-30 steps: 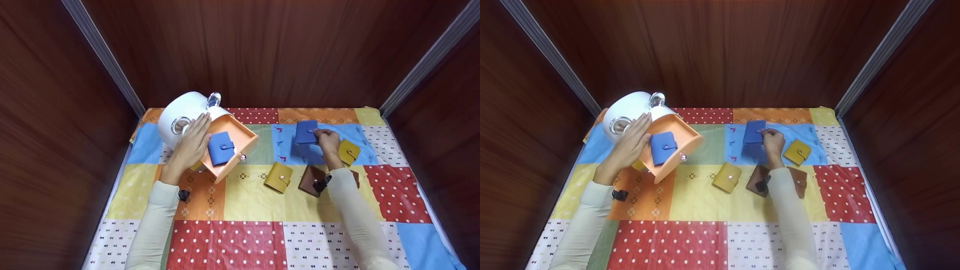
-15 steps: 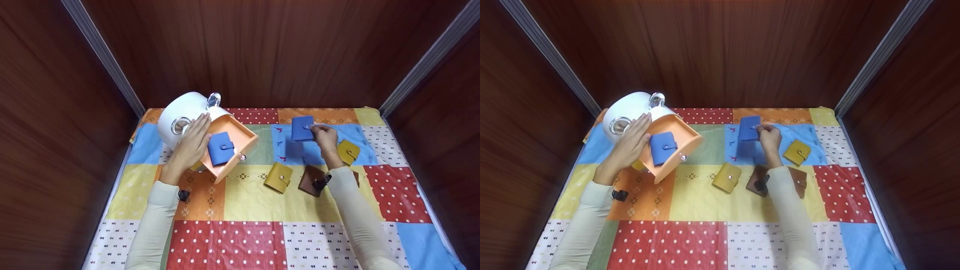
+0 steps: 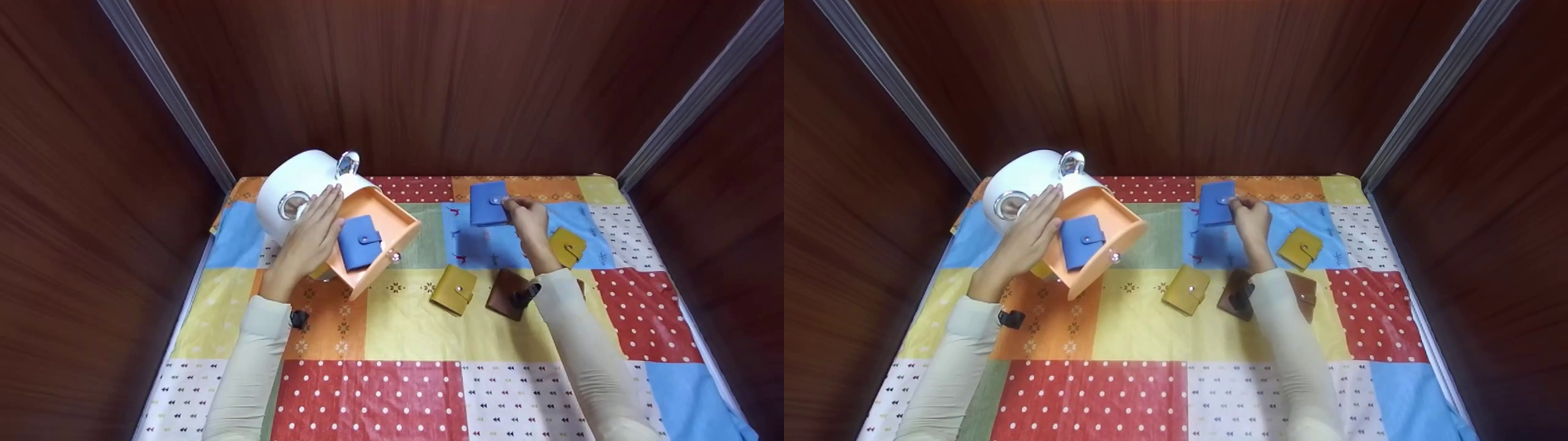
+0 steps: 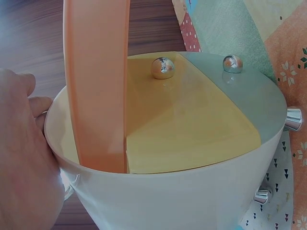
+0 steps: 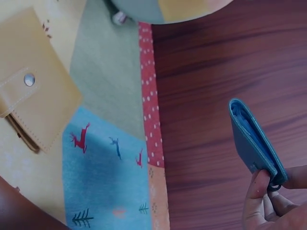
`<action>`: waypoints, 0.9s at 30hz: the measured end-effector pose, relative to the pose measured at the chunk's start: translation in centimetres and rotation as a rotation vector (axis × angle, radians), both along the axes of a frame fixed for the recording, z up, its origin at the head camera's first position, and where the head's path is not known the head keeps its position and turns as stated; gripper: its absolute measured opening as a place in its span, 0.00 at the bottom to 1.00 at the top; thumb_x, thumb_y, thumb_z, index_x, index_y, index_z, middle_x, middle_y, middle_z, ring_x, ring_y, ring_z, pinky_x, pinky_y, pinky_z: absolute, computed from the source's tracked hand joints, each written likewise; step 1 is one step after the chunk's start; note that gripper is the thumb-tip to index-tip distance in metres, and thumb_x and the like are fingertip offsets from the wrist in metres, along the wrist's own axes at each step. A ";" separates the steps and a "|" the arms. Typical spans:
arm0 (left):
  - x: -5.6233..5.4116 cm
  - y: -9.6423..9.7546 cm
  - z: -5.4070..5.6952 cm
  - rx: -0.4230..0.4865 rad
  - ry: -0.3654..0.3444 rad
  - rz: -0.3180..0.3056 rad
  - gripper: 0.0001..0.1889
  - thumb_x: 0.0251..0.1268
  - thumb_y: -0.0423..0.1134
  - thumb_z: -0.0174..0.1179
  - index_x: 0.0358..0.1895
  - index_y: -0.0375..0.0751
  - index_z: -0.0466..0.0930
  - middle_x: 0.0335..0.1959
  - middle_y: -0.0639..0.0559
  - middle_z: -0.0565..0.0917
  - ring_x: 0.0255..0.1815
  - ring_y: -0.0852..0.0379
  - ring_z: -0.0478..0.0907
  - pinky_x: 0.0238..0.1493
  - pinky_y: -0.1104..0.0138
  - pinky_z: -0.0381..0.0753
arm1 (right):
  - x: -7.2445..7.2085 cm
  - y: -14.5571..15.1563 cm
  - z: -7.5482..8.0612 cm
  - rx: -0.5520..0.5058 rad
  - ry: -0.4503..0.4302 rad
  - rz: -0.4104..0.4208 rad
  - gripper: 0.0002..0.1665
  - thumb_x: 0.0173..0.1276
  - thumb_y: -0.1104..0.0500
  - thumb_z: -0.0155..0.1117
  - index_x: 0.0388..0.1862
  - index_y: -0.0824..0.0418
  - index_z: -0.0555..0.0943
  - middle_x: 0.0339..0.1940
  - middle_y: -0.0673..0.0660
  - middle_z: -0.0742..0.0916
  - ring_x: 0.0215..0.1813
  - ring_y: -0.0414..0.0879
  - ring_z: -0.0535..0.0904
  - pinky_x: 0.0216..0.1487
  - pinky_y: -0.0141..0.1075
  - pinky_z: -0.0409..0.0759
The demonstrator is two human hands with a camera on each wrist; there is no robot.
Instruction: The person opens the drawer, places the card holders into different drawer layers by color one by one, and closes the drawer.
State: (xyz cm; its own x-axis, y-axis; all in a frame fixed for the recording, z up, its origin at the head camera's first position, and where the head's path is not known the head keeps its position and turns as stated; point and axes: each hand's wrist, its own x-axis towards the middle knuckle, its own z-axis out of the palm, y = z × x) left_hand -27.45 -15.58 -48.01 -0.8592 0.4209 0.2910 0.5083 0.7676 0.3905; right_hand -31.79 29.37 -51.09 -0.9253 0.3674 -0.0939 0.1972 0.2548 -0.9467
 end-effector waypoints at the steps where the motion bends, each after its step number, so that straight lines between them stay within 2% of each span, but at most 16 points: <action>1: 0.0 0.0 0.0 -0.002 -0.003 0.001 0.30 0.91 0.48 0.37 0.86 0.40 0.52 0.90 0.49 0.51 0.91 0.49 0.44 0.92 0.55 0.40 | 0.0 -0.1 0.1 -0.004 0.006 0.001 0.24 0.80 0.49 0.62 0.62 0.64 0.86 0.39 0.52 0.87 0.22 0.37 0.71 0.20 0.29 0.68; 5: 0.0 0.0 -0.1 -0.003 -0.006 0.000 0.30 0.91 0.49 0.36 0.87 0.40 0.52 0.90 0.49 0.51 0.91 0.48 0.44 0.92 0.54 0.40 | 0.1 -0.5 0.4 -0.025 0.028 0.011 0.24 0.81 0.50 0.62 0.63 0.67 0.85 0.50 0.57 0.87 0.36 0.38 0.80 0.36 0.30 0.81; 8: 0.0 0.0 -0.1 -0.004 -0.009 0.002 0.31 0.91 0.49 0.35 0.87 0.41 0.51 0.90 0.50 0.50 0.91 0.49 0.44 0.92 0.54 0.40 | 0.2 -0.8 0.6 -0.036 0.047 0.025 0.24 0.81 0.51 0.62 0.62 0.69 0.84 0.55 0.59 0.86 0.46 0.41 0.82 0.47 0.32 0.84; 27: 0.1 0.2 0.0 0.005 -0.021 0.014 0.31 0.91 0.49 0.36 0.87 0.42 0.51 0.90 0.49 0.51 0.91 0.48 0.44 0.92 0.55 0.39 | 1.0 -2.5 2.0 -0.050 0.129 0.064 0.22 0.80 0.53 0.64 0.60 0.69 0.85 0.50 0.55 0.86 0.46 0.42 0.82 0.46 0.30 0.86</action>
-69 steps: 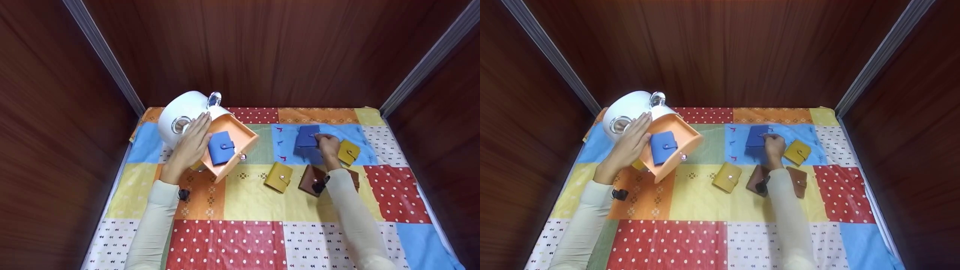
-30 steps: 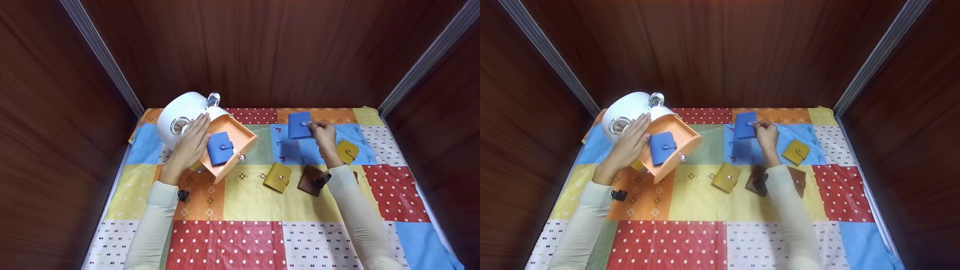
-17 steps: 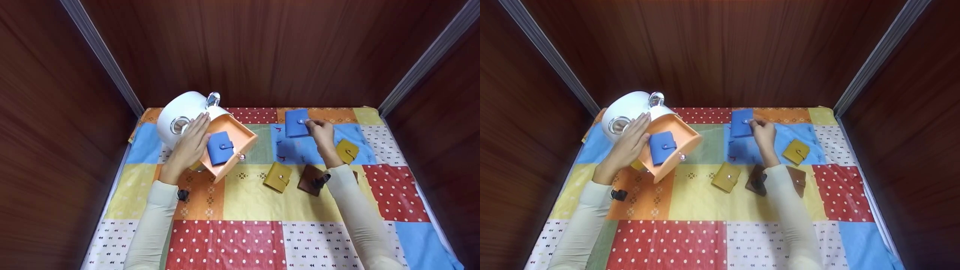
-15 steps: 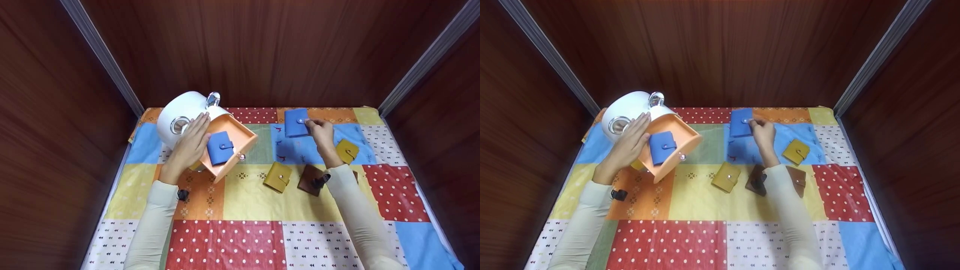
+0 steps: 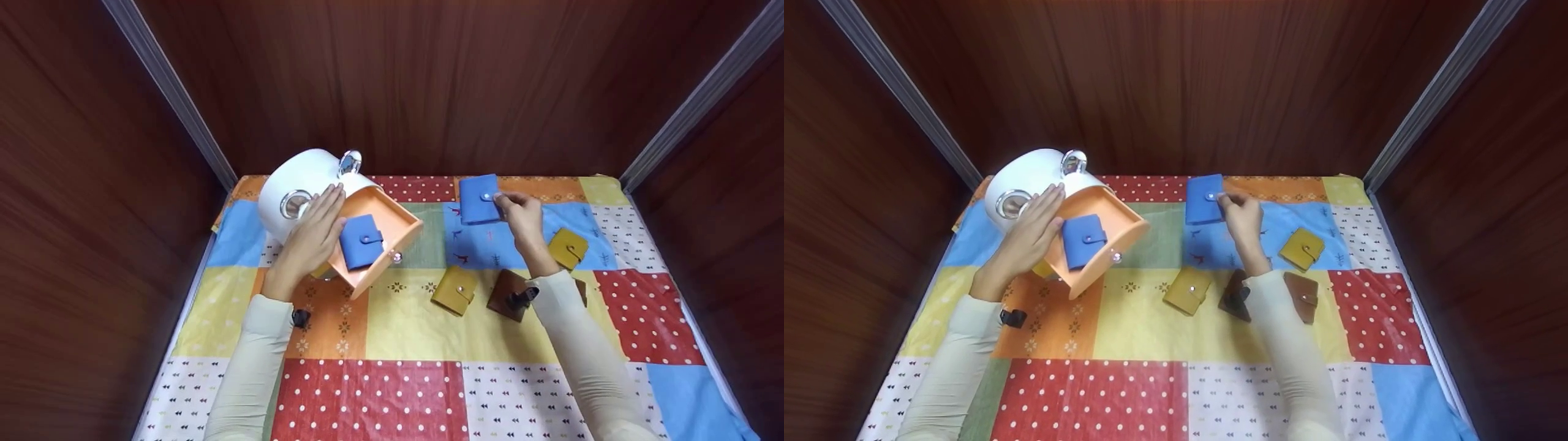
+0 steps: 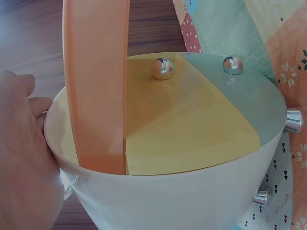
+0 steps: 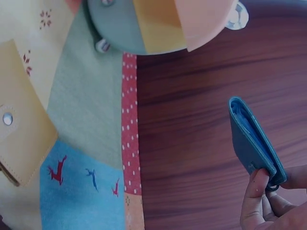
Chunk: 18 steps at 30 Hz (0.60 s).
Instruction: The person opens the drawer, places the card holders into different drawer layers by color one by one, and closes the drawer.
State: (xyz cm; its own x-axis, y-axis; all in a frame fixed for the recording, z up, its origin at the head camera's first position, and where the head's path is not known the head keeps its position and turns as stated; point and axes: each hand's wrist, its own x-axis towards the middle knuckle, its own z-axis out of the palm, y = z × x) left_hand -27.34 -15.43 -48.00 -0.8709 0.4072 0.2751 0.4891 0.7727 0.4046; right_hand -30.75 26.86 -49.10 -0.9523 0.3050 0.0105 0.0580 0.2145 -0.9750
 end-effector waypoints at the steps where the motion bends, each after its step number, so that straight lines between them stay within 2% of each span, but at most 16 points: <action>1: 0.0 0.0 0.0 -0.002 -0.005 0.002 0.31 0.91 0.49 0.36 0.87 0.42 0.51 0.90 0.49 0.51 0.91 0.49 0.44 0.92 0.55 0.39 | 0.1 -0.1 0.1 0.000 0.000 0.004 0.22 0.80 0.53 0.64 0.60 0.69 0.85 0.50 0.55 0.86 0.46 0.42 0.82 0.46 0.31 0.86; 12: 0.1 0.0 0.0 -0.003 -0.013 0.007 0.31 0.91 0.50 0.35 0.87 0.44 0.49 0.90 0.51 0.49 0.92 0.50 0.42 0.92 0.55 0.38 | 0.1 -1.1 0.7 -0.046 0.024 0.037 0.22 0.79 0.56 0.65 0.61 0.71 0.85 0.49 0.55 0.87 0.42 0.39 0.84 0.43 0.28 0.87; 18: 0.1 -0.1 -0.1 -0.006 0.003 0.001 0.31 0.91 0.49 0.36 0.87 0.42 0.50 0.90 0.50 0.50 0.91 0.48 0.44 0.92 0.54 0.39 | 0.3 -1.6 1.1 -0.039 0.030 0.057 0.22 0.80 0.55 0.65 0.61 0.71 0.85 0.48 0.55 0.86 0.43 0.41 0.84 0.44 0.30 0.88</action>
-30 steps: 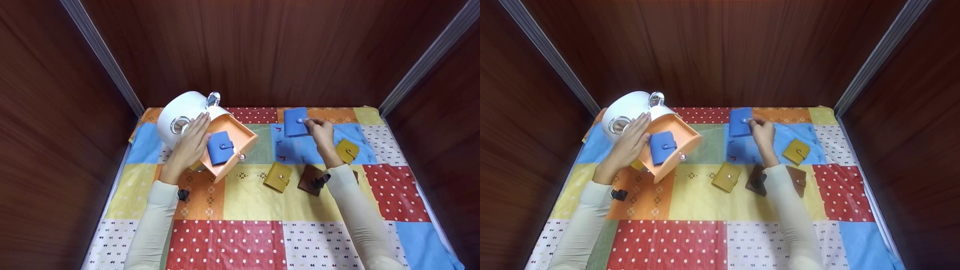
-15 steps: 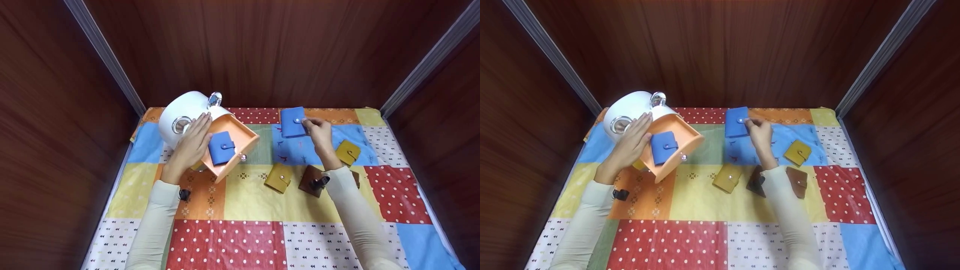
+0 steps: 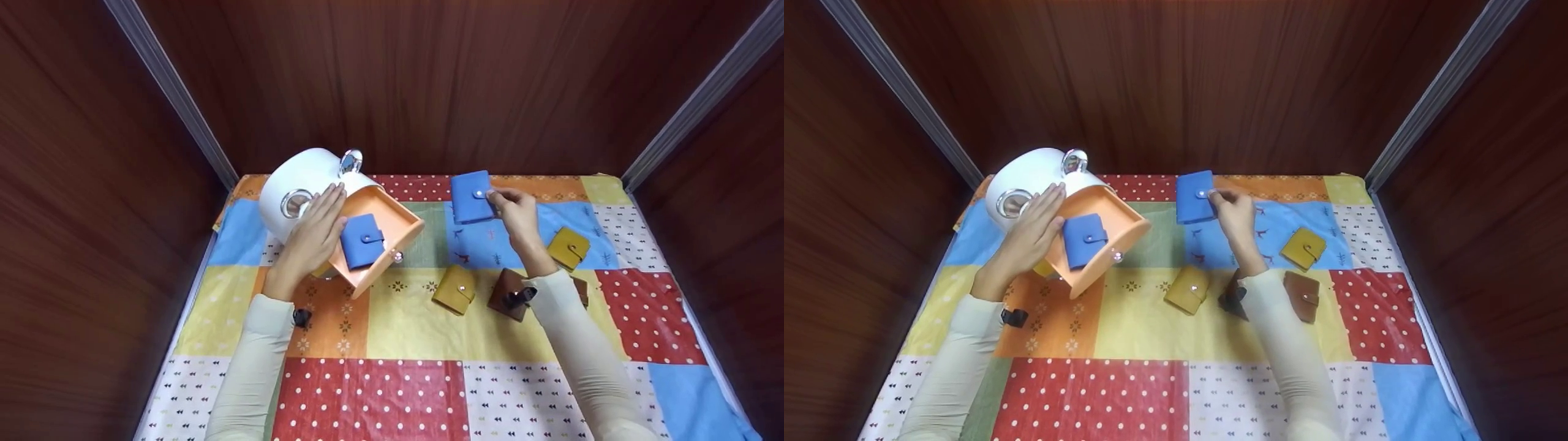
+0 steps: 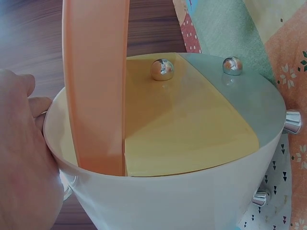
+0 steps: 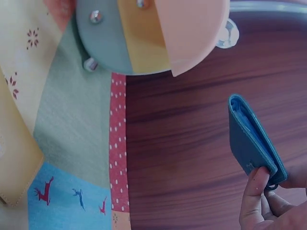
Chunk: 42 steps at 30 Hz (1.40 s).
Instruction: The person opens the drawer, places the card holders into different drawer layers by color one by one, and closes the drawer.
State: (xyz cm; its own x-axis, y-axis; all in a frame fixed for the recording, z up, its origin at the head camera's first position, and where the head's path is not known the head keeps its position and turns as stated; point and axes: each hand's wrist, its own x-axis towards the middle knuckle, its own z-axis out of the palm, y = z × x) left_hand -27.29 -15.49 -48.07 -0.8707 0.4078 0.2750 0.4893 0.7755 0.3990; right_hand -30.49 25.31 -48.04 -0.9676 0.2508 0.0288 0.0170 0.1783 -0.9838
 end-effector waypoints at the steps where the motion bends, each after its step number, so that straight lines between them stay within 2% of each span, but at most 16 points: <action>1: 0.0 0.0 0.0 -0.001 0.000 0.000 0.31 0.91 0.49 0.36 0.87 0.42 0.51 0.90 0.50 0.50 0.91 0.48 0.44 0.92 0.54 0.39 | 0.0 -0.1 0.1 -0.003 0.001 0.003 0.22 0.80 0.55 0.65 0.61 0.71 0.85 0.47 0.54 0.86 0.43 0.41 0.84 0.44 0.30 0.88; 23: -0.1 0.0 0.0 0.005 -0.008 0.001 0.31 0.91 0.50 0.36 0.87 0.42 0.51 0.90 0.51 0.51 0.91 0.48 0.44 0.92 0.54 0.39 | 0.2 -1.7 1.6 -0.009 0.033 0.069 0.21 0.80 0.53 0.66 0.58 0.70 0.86 0.39 0.47 0.87 0.39 0.39 0.82 0.41 0.29 0.86; 30: -0.1 0.0 0.0 0.007 0.001 -0.001 0.30 0.91 0.49 0.36 0.87 0.41 0.51 0.90 0.49 0.51 0.91 0.48 0.45 0.92 0.54 0.39 | 0.2 -2.2 2.3 -0.014 0.024 0.099 0.22 0.80 0.54 0.65 0.59 0.71 0.86 0.42 0.48 0.86 0.42 0.39 0.82 0.43 0.29 0.86; 42: 0.0 0.0 0.1 0.023 0.027 -0.016 0.30 0.91 0.47 0.38 0.86 0.39 0.54 0.89 0.47 0.54 0.91 0.46 0.46 0.92 0.53 0.42 | 0.4 -3.8 2.9 -0.110 0.020 0.145 0.20 0.80 0.58 0.65 0.57 0.74 0.84 0.38 0.49 0.86 0.36 0.37 0.85 0.42 0.28 0.89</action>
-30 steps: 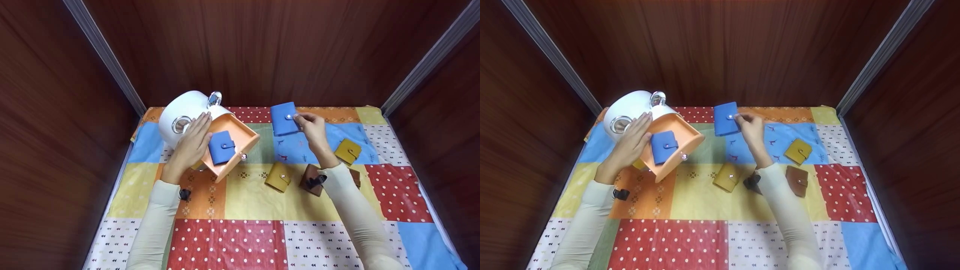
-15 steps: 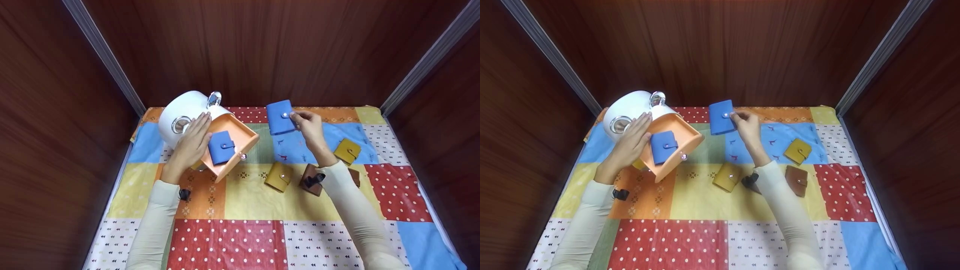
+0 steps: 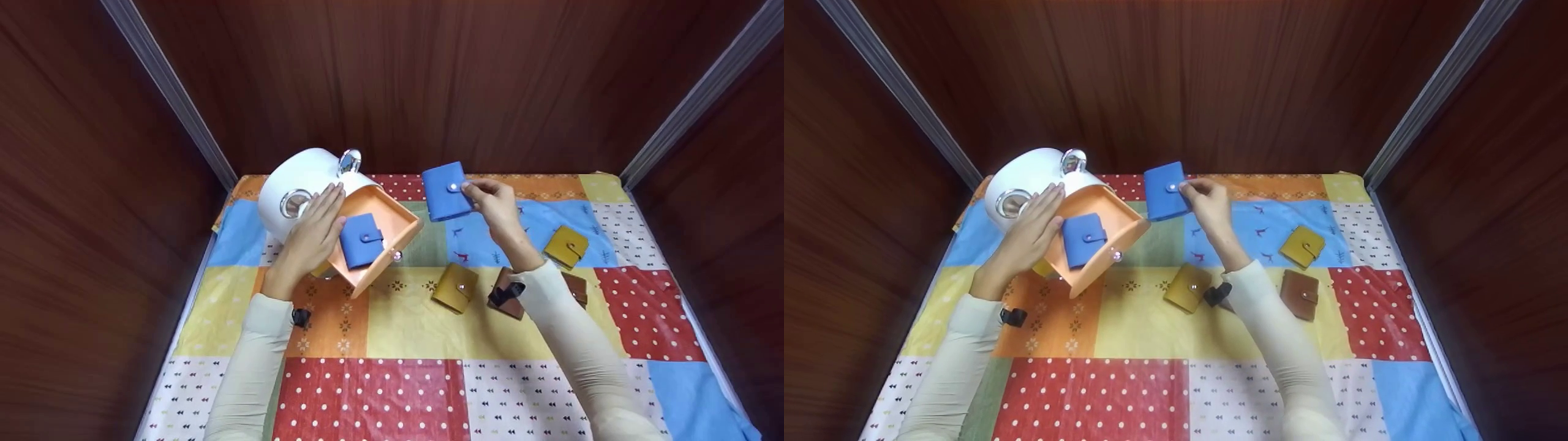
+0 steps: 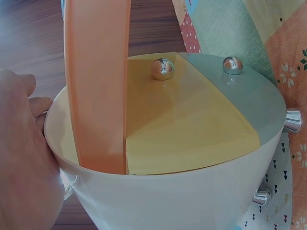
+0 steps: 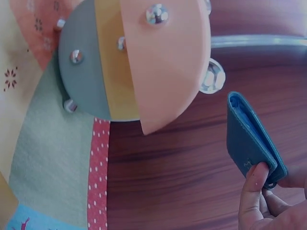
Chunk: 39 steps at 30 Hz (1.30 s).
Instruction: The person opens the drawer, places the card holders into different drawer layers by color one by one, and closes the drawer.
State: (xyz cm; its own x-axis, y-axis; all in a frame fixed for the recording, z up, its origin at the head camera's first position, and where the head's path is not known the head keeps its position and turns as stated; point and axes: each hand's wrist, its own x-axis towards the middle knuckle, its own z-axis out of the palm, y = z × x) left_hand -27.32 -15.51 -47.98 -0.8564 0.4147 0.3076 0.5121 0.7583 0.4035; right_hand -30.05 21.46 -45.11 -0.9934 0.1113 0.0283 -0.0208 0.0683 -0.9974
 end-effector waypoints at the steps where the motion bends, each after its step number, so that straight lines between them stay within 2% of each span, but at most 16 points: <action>1: 0.0 0.0 0.0 -0.003 0.000 0.001 0.30 0.91 0.47 0.38 0.86 0.39 0.54 0.89 0.48 0.54 0.91 0.46 0.46 0.92 0.53 0.41 | 0.0 -0.2 0.1 -0.007 -0.002 0.007 0.20 0.79 0.58 0.65 0.58 0.74 0.84 0.37 0.49 0.86 0.36 0.37 0.85 0.42 0.28 0.89; 17: 0.0 0.0 0.0 -0.029 -0.030 0.019 0.30 0.91 0.49 0.36 0.87 0.41 0.51 0.90 0.50 0.50 0.91 0.49 0.43 0.92 0.55 0.38 | 0.2 -3.2 0.5 -0.036 -0.024 0.070 0.20 0.79 0.59 0.65 0.59 0.75 0.83 0.39 0.52 0.86 0.37 0.38 0.85 0.43 0.29 0.89; 26: 0.0 0.0 -0.1 -0.001 -0.003 0.007 0.30 0.91 0.47 0.38 0.86 0.40 0.54 0.89 0.48 0.54 0.91 0.47 0.46 0.92 0.53 0.42 | 0.2 -4.7 0.5 -0.050 -0.022 0.091 0.17 0.78 0.61 0.66 0.56 0.74 0.84 0.36 0.50 0.87 0.35 0.38 0.85 0.40 0.29 0.89; 39: -0.2 0.0 -0.1 0.002 -0.001 0.000 0.30 0.91 0.47 0.38 0.86 0.38 0.54 0.89 0.47 0.54 0.91 0.46 0.47 0.92 0.52 0.42 | 0.3 -6.4 0.4 -0.019 -0.043 0.110 0.19 0.78 0.60 0.67 0.58 0.73 0.85 0.38 0.51 0.87 0.35 0.37 0.83 0.40 0.28 0.87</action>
State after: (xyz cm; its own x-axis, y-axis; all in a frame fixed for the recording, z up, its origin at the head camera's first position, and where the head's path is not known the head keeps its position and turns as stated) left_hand -27.51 -15.55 -48.13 -0.8566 0.4143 0.3077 0.5119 0.7575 0.4051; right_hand -29.80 15.06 -44.75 -0.9999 0.0015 -0.0156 0.0157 0.0485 -0.9987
